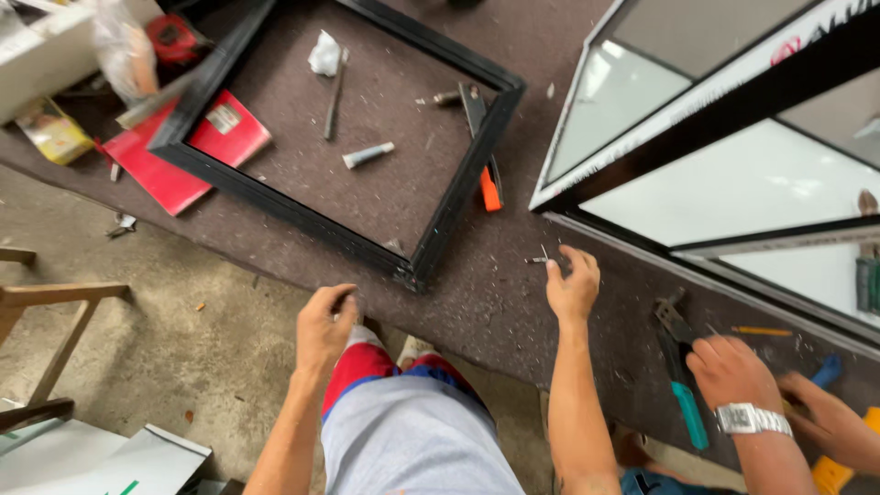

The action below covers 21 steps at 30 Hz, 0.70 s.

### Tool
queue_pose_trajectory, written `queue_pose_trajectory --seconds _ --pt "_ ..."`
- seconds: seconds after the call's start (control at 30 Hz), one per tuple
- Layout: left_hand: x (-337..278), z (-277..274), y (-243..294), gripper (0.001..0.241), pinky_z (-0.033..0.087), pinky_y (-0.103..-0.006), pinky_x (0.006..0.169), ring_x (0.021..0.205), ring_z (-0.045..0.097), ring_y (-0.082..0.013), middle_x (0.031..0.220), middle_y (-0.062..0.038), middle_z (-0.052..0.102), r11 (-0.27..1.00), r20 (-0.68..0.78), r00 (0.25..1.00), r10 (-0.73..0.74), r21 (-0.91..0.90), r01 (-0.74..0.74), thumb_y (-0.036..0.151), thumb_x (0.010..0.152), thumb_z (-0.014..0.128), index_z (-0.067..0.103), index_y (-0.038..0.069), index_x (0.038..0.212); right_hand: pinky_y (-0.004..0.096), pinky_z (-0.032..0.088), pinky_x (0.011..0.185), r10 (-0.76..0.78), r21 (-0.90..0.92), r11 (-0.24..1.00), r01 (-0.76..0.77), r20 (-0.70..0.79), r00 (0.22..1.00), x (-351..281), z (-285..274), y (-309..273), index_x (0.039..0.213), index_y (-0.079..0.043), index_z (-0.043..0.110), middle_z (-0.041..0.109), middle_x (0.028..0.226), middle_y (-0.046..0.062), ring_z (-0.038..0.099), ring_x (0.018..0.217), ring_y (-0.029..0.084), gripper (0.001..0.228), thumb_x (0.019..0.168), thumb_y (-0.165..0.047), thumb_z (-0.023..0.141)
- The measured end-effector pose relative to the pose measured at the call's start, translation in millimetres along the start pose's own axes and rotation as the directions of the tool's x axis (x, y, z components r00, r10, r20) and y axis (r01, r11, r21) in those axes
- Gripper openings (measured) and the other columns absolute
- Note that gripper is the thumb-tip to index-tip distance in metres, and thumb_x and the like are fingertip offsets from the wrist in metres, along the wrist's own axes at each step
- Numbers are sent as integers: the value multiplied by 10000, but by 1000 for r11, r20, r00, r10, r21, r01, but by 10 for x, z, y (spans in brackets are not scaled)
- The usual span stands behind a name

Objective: The person fits glass and aluminum panels into a black frame, using a screwdriver, a drill, and pliers to secure the components with screws and rivets. They sort through a box of hardware to find specific fasteners and then align a top frame piece, finishing by drilling holes for final assembly.

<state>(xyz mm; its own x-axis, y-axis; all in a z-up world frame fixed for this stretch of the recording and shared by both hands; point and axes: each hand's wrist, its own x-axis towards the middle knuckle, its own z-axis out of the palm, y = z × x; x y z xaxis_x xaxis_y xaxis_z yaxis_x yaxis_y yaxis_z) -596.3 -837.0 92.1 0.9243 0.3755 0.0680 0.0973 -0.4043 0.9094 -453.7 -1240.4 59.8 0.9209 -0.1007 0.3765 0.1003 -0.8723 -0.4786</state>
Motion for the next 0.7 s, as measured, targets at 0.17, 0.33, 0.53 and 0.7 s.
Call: queue_pose_trajectory --seconds 0.17,0.33,0.53,0.7 --pt "841 -482 -532 215 556 -336 810 881 713 -234 1032 -145 729 993 -216 972 91 89 -73 80 935 694 715 24 1142 266 558 831 149 642 652 -402 411 899 -179 470 -427 1303 4 664 704 1178 150 670 994 139 429 903 -120 759" --pt "2295 -725 -969 170 542 -433 810 902 692 -339 987 -178 694 951 -308 914 262 246 -190 52 937 671 699 14 1100 295 571 835 169 601 677 -425 434 885 -222 1260 -828 1480 27 445 630 1330 214 666 971 174 712 864 -115 774" --pt "3635 -1041 -1519 424 506 -527 836 1047 605 -417 1146 -199 629 727 -280 938 205 685 46 255 848 733 653 13 1186 357 530 951 412 587 603 -540 350 841 -87 1695 -1259 1527 32 335 574 1384 234 635 1126 247 843 832 -104 792" --pt "4010 -1090 -1894 585 480 -590 849 1070 568 -462 1153 -245 604 720 -199 975 100 691 67 372 768 790 634 -6 1187 366 482 1036 589 627 576 -525 127 798 42 1942 -1726 1459 73 438 593 1383 219 604 1238 269 748 832 -84 815"
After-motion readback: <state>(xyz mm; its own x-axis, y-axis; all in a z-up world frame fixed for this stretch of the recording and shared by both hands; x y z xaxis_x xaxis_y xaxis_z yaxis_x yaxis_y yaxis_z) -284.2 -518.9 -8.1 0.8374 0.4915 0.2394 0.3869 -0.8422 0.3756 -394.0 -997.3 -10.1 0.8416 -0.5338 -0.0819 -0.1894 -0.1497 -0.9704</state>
